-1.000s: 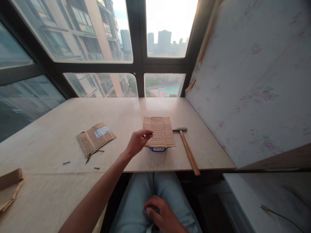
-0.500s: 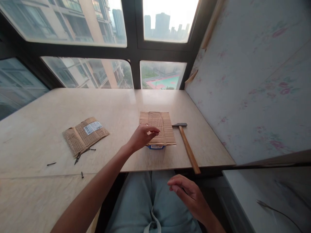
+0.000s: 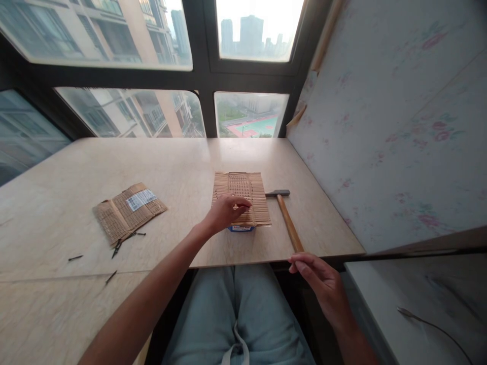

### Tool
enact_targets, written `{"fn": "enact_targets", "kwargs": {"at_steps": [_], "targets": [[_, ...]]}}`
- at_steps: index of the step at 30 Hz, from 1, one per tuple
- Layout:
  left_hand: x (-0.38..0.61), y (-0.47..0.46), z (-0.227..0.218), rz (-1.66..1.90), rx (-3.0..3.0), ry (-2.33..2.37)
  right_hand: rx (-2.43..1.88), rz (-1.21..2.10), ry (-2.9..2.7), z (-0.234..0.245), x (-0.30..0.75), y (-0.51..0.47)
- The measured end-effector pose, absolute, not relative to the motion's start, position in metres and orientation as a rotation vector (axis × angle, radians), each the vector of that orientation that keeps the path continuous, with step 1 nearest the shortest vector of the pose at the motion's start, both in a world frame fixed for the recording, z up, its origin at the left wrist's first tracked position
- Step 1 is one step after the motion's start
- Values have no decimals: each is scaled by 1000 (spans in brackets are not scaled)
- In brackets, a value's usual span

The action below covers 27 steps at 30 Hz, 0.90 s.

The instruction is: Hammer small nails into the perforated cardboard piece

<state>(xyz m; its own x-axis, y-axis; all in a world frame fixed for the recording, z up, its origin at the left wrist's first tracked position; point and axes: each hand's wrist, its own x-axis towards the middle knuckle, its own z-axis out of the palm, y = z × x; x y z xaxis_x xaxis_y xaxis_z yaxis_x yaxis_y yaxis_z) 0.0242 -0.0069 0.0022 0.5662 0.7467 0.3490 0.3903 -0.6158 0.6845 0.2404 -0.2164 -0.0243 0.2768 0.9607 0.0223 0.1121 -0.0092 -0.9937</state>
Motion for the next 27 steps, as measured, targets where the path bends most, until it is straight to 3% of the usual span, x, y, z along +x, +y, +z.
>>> {"fn": "enact_targets", "kwargs": {"at_steps": [20,27], "targets": [[28,-16,-9,974,2174,956,-1462,933,-1062,-30,244,-214],[28,-18,-11,963,2190,968,-1698,523,-1145,-38,266,-167]]}}
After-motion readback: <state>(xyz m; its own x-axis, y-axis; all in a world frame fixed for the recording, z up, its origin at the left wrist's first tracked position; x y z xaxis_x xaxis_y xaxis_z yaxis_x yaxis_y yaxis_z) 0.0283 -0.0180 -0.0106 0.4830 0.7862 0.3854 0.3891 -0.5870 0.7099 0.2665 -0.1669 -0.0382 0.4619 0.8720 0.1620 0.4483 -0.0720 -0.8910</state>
